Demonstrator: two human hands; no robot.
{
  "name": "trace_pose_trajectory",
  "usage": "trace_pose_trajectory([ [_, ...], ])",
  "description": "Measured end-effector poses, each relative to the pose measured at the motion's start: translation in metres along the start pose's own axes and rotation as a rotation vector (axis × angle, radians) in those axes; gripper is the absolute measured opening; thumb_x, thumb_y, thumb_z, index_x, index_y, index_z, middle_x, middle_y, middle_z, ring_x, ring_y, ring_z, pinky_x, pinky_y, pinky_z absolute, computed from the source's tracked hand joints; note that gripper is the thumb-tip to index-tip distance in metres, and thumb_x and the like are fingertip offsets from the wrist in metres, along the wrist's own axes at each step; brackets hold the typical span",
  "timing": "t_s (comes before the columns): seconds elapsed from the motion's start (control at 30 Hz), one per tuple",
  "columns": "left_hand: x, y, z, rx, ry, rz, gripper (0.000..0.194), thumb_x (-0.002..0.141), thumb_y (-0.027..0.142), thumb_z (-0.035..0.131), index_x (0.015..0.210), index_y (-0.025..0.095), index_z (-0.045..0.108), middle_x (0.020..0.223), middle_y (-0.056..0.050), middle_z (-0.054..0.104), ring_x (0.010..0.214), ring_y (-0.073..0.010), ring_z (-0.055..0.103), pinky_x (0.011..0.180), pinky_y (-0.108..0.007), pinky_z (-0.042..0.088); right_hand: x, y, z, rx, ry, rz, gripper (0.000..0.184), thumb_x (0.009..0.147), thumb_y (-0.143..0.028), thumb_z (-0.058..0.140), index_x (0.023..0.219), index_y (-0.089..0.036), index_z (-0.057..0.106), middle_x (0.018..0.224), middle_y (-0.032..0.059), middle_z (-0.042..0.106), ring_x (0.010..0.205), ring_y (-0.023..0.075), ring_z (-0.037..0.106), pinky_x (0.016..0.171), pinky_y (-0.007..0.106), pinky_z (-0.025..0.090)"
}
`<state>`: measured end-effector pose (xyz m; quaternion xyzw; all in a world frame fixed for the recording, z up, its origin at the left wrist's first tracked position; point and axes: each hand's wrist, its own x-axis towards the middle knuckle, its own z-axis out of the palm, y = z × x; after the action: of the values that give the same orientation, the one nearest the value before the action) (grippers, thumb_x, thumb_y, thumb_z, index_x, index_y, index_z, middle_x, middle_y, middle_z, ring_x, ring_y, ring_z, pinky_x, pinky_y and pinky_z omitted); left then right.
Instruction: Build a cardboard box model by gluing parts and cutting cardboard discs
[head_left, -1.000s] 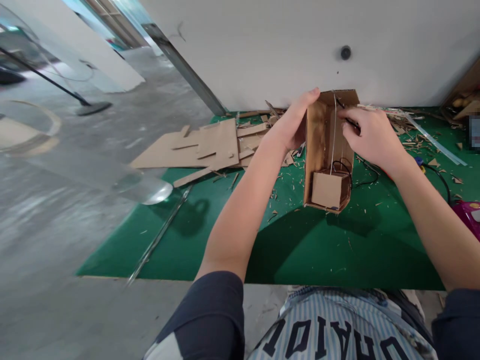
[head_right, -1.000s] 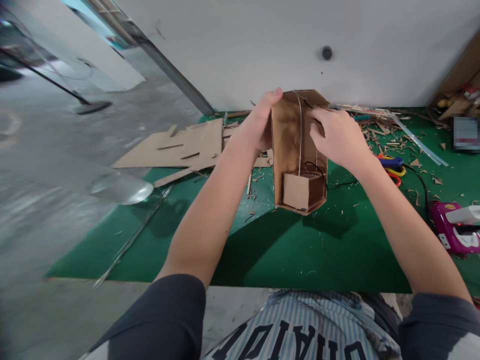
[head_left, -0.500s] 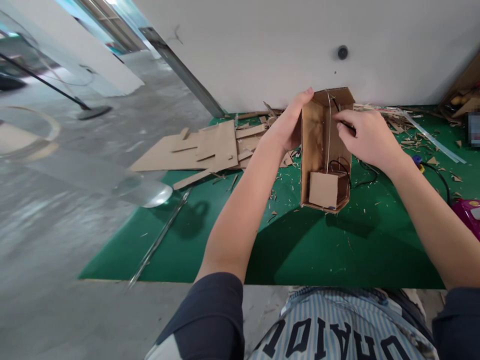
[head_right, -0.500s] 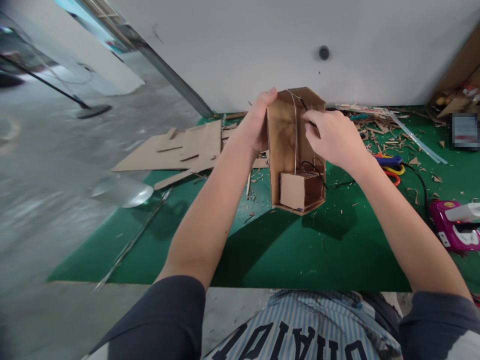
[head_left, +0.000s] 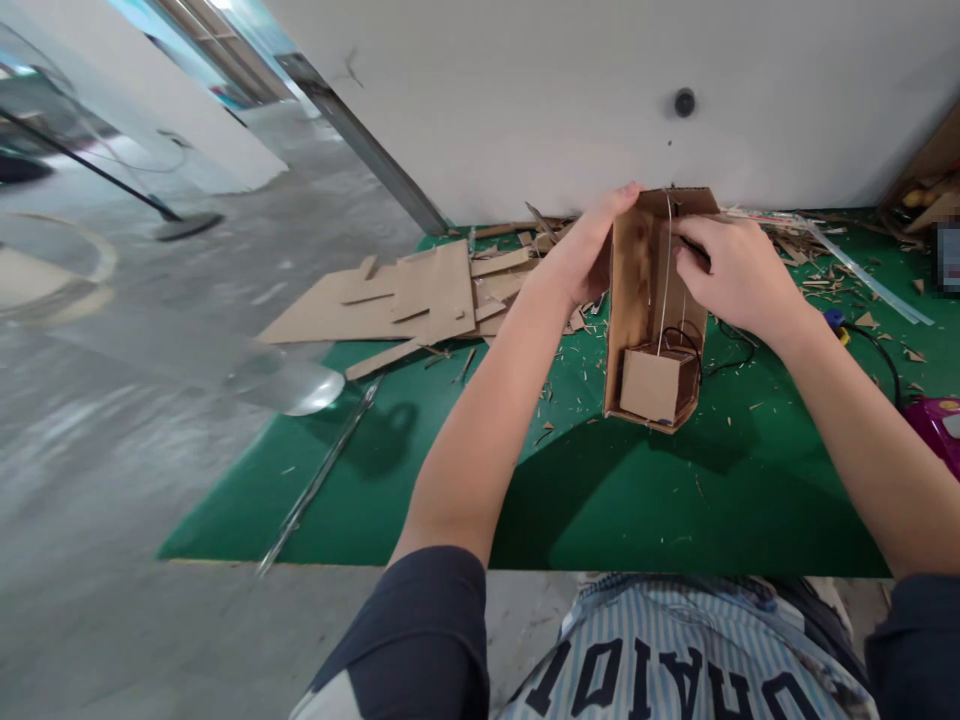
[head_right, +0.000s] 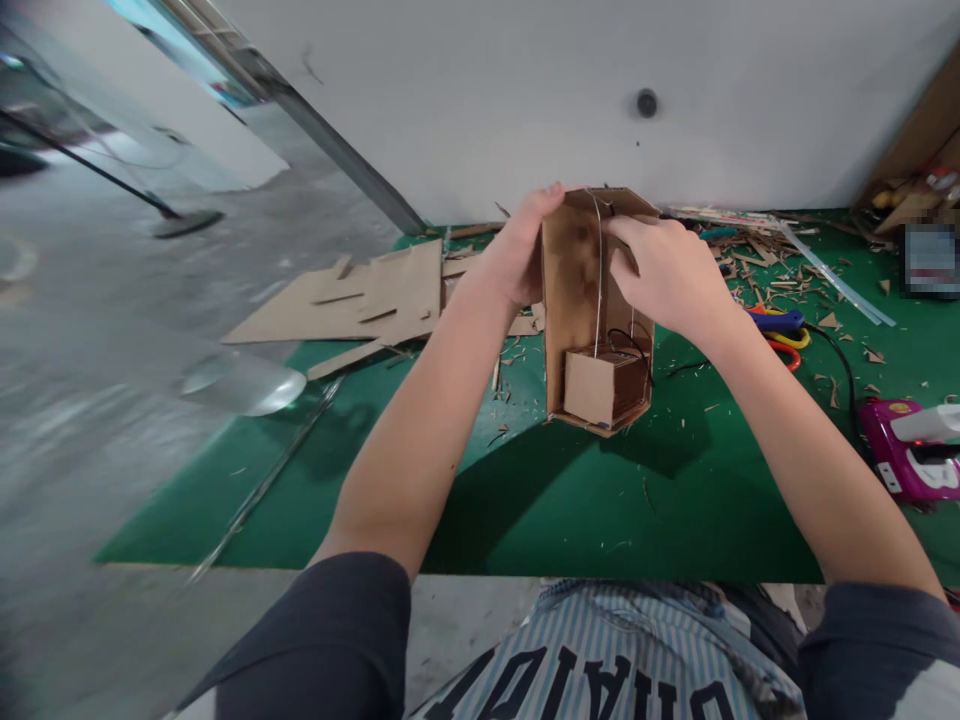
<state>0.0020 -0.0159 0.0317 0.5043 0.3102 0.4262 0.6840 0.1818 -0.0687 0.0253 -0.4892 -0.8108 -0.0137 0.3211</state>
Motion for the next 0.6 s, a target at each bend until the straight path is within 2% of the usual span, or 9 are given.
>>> trace_pose_trajectory([
  [0.07,-0.002,-0.001,0.001,-0.011,-0.031,0.060,0.024,0.096,0.039,0.053,0.112,0.026,0.066,0.082,0.001,0.071,0.082,-0.0183,0.068,0.071,-0.026,0.051,0.000,0.001,0.000,-0.002,0.008,-0.001,0.041,0.096,-0.023,0.046,0.132,-0.025,0.067,0.126,0.0113,0.073,0.114,0.0347,0.067,0.097,0.054,0.053],
  [0.2,-0.006,0.000,0.001,-0.004,-0.063,0.167,0.021,0.096,0.036,0.057,0.114,0.028,0.063,0.094,0.001,0.073,0.084,-0.0184,0.066,0.073,-0.027,0.051,0.000,0.000,-0.002,-0.039,0.026,-0.020,0.047,0.095,-0.022,0.047,0.140,-0.025,0.061,0.134,0.0115,0.069,0.117,0.0356,0.066,0.096,0.053,0.053],
  [0.33,-0.010,0.006,-0.004,0.129,-0.107,0.297,0.028,0.095,0.034,0.060,0.123,0.031,0.062,0.085,0.002,0.065,0.084,-0.0174,0.067,0.073,-0.025,0.051,-0.002,-0.005,-0.007,-0.089,0.029,-0.037,0.051,0.094,-0.023,0.046,0.144,-0.025,0.057,0.134,0.0114,0.068,0.114,0.0350,0.066,0.090,0.049,0.054],
  [0.4,-0.014,0.010,-0.006,0.207,-0.113,0.332,0.030,0.093,0.031,0.063,0.123,0.032,0.065,0.090,0.002,0.064,0.090,-0.0171,0.068,0.077,-0.023,0.051,-0.003,-0.007,-0.009,-0.104,0.021,-0.037,0.051,0.095,-0.022,0.045,0.145,-0.024,0.057,0.131,0.0111,0.069,0.109,0.0338,0.067,0.087,0.047,0.054],
  [0.53,-0.027,0.022,0.003,0.291,-0.150,0.400,0.029,0.093,0.026,0.063,0.121,0.028,0.071,0.119,0.002,0.067,0.120,-0.0179,0.064,0.096,-0.020,0.048,-0.004,-0.008,-0.011,-0.142,0.003,-0.045,0.048,0.095,-0.023,0.045,0.141,-0.025,0.060,0.124,0.0117,0.071,0.105,0.0332,0.068,0.083,0.046,0.052],
  [0.6,-0.033,0.028,0.014,0.232,-0.058,0.291,0.023,0.097,0.030,0.060,0.115,0.027,0.073,0.118,0.003,0.069,0.125,-0.0168,0.061,0.100,-0.018,0.046,-0.005,-0.007,-0.010,-0.159,-0.003,-0.057,0.046,0.095,-0.023,0.045,0.137,-0.024,0.063,0.123,0.0125,0.071,0.106,0.0335,0.067,0.081,0.045,0.051],
])
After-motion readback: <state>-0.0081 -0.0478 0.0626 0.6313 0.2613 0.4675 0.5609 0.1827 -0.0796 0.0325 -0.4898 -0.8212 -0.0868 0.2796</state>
